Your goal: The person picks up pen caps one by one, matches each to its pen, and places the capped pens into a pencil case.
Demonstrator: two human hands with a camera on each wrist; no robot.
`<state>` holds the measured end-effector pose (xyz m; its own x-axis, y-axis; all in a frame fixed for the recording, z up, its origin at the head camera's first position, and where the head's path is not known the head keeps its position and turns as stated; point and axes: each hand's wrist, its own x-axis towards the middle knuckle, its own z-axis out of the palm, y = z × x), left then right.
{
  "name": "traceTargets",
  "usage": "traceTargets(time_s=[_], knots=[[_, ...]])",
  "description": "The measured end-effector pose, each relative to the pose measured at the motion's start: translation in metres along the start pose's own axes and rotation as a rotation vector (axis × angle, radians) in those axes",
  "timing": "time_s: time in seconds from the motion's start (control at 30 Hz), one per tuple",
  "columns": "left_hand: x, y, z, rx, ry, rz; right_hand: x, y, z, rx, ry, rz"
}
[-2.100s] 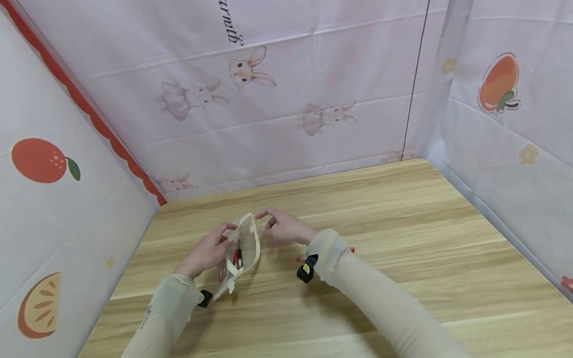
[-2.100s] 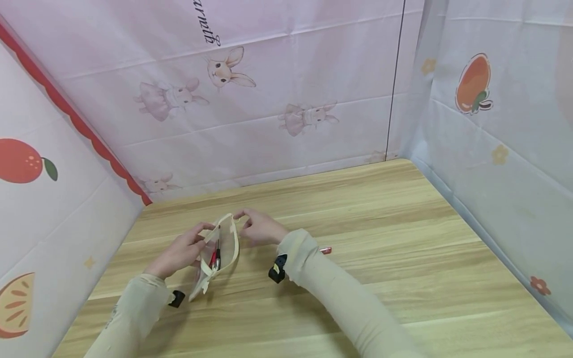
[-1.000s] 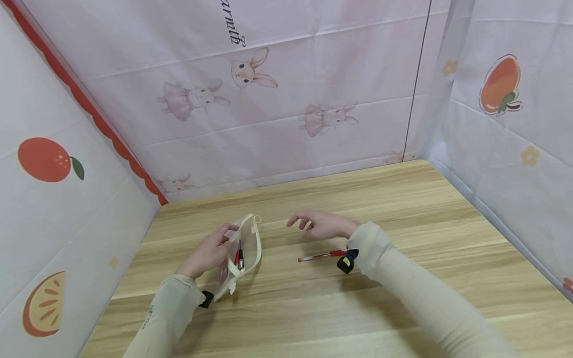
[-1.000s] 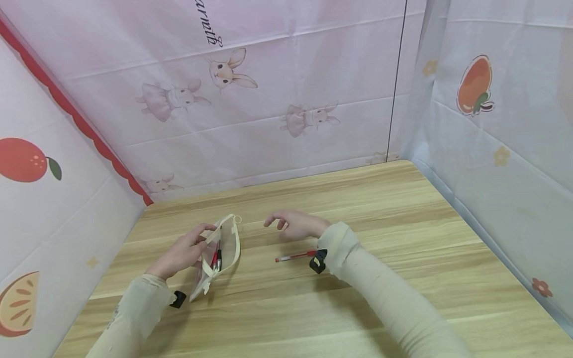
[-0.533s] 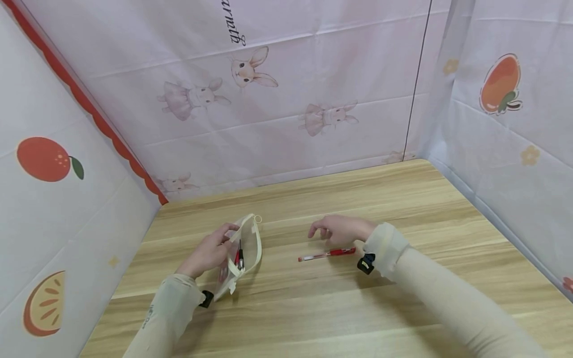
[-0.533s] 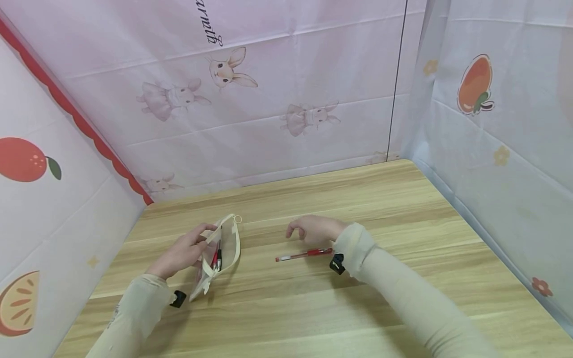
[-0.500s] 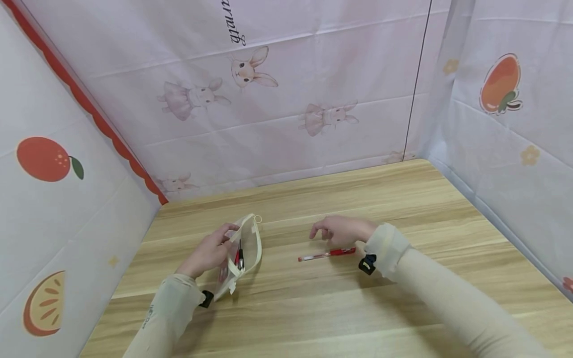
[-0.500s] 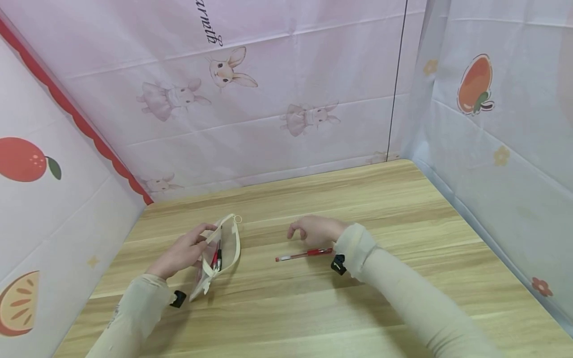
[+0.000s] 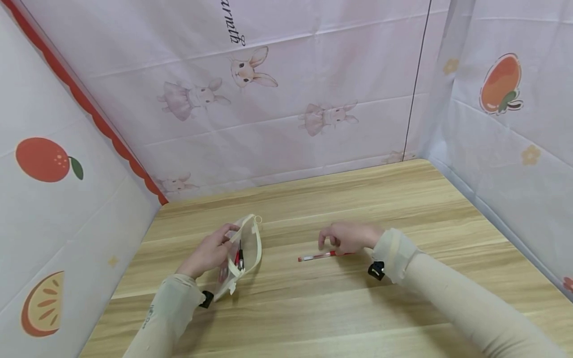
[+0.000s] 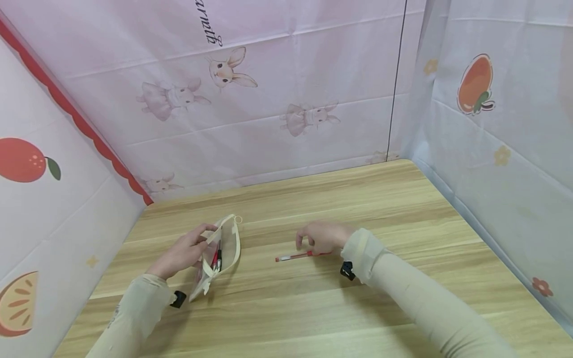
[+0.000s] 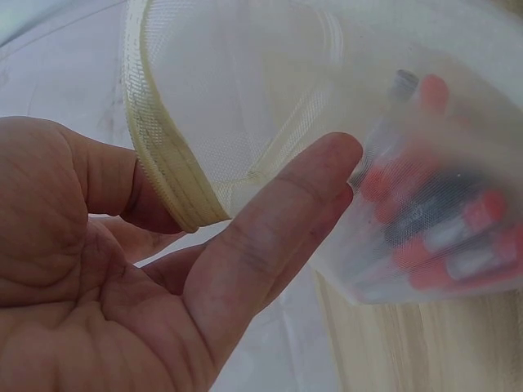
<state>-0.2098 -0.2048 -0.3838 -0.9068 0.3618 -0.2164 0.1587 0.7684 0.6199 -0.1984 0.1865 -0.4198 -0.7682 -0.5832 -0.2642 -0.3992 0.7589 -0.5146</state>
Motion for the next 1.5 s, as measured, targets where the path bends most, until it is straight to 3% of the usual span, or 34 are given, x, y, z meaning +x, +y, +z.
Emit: traceTargets(time_s=[0.83,1.5], knots=[[-0.003,0.001,0.002,0.002,-0.011,-0.005,-0.004,-0.002,0.009,-0.056,0.029,-0.049],[-0.001,0.001,0.002,0.034,-0.002,-0.001,-0.005,-0.003,0.011,0.027,0.027,-0.028]])
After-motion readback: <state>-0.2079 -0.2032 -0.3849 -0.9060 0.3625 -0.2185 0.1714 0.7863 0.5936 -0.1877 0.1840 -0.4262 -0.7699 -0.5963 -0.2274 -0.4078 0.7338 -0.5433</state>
